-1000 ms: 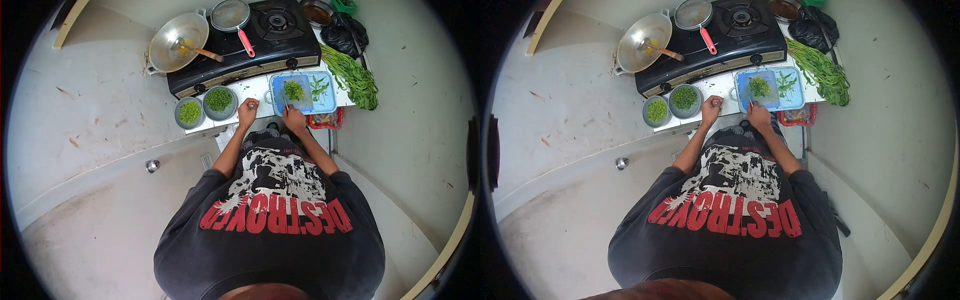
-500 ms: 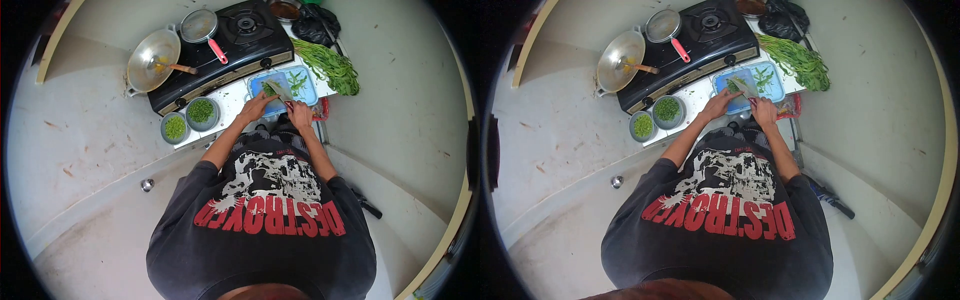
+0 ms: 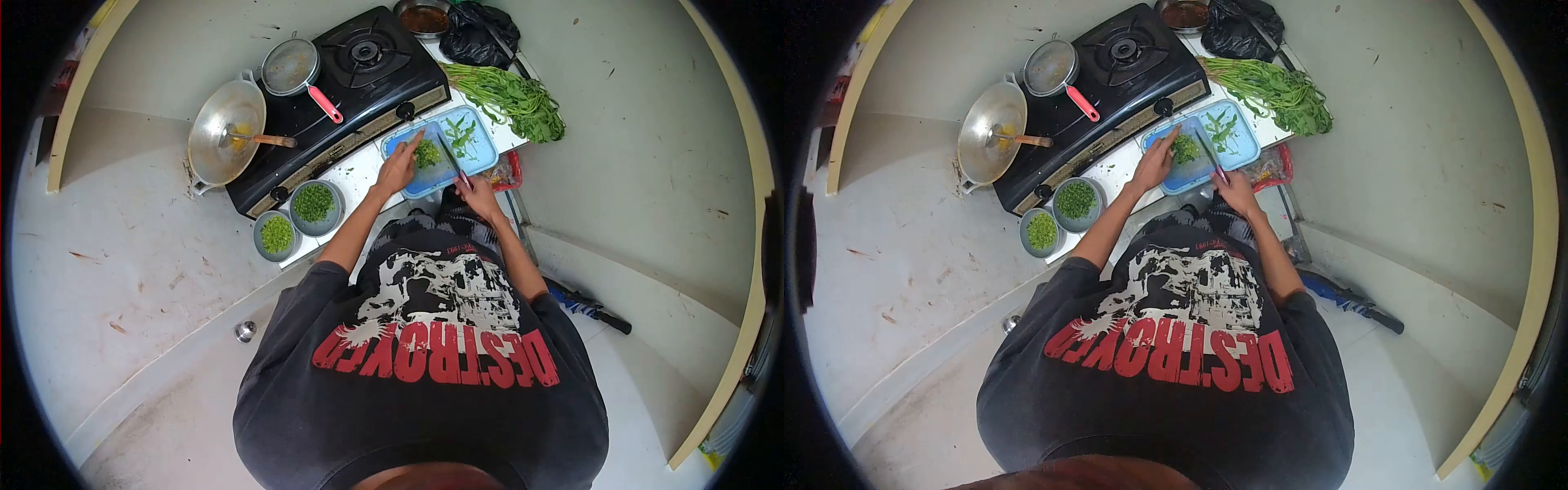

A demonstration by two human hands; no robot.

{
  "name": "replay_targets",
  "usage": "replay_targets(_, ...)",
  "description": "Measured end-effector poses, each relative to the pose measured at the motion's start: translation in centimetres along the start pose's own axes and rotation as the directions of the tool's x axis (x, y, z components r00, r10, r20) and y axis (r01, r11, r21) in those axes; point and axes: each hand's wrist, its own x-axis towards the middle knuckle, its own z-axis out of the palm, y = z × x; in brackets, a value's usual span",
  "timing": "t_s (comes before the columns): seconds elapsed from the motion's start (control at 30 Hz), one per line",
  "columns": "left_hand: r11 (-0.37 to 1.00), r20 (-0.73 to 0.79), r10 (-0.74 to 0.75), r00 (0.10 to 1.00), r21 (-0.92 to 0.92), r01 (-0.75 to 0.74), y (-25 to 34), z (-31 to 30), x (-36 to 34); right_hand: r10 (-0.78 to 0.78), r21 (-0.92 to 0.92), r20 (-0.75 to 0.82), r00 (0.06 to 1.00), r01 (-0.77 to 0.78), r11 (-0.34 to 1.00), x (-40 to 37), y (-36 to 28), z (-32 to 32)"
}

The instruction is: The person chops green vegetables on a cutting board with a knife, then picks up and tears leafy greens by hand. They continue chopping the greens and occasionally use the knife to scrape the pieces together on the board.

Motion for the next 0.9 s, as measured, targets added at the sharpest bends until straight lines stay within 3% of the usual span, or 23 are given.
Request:
replay_targets(0.07, 0.989, 0.073, 0.135, 0.988, -0.079, -0.129, 0.7, 0.1, -1.2, 0.217, 0.405, 0.188, 0.958, -0.276, 0.871, 0.4, -0.7, 0.0)
replay_targets(0.13, 0.981, 0.152, 0.186, 0.971, -0.086, -0.175, 1.6, 0.4, -2.2, 0.299, 0.643, 0.359, 0.884, -0.466, 0.608, 0.6, -2.7, 0.3)
replay_targets(0.23, 0.996, 0.21, 0.083, 0.974, -0.055, -0.073, 2.3, 0.3, -3.1, 0.224, 0.722, 0.505, 0.834, -0.55, 0.419, 0.6, -4.5, 0.1)
replay_targets(0.37, 0.997, 0.044, -0.069, 0.997, -0.043, 0.071, 0.4, 0.4, -2.5, 0.124, 0.671, 0.649, 0.751, -0.641, 0.372, 0.4, -4.7, -0.3)
replay_targets(0.4, 0.997, 0.0, -0.069, 0.998, -0.034, 0.069, -0.8, 0.7, -2.0, 0.122, 0.663, 0.654, 0.746, -0.644, 0.382, 0.1, -4.4, -0.3)
replay_targets(0.47, 0.977, -0.064, -0.101, 0.993, -0.193, 0.087, -3.2, 1.2, -1.1, 0.117, 0.649, 0.663, 0.74, -0.646, 0.402, -0.2, -3.9, -0.1)
replay_targets(0.53, 0.926, -0.101, -0.196, 0.975, -0.346, 0.151, -3.9, 1.0, -1.2, 0.209, 0.649, 0.57, 0.794, -0.592, 0.478, -0.5, -3.2, 0.3)
replay_targets(0.57, 0.932, -0.112, -0.217, 0.97, -0.32, 0.172, -4.2, 1.1, -1.4, 0.251, 0.644, 0.517, 0.818, -0.565, 0.516, -0.5, -2.9, 0.5)
replay_targets(0.67, 0.94, -0.142, -0.255, 0.956, -0.27, 0.211, -5.0, 1.7, -2.2, 0.366, 0.377, 0.327, 0.871, -0.475, 0.795, 0.0, -0.6, 1.7)
replay_targets(0.73, 0.942, -0.147, -0.246, 0.958, -0.268, 0.201, -4.8, 2.4, -3.4, 0.304, 0.219, 0.274, 0.912, -0.367, 0.904, 0.2, 0.3, 2.4)
replay_targets(0.8, 0.96, -0.178, -0.236, 0.955, -0.194, 0.201, -4.7, 3.1, -3.9, 0.221, 0.013, 0.218, 0.951, -0.229, 0.973, 0.1, 0.9, 2.9)
replay_targets(0.9, 0.982, -0.298, -0.189, 0.936, -0.071, 0.176, -4.2, 4.7, -4.4, 0.058, -0.299, 0.156, 0.986, -0.008, 0.954, -0.4, 0.9, 3.8)
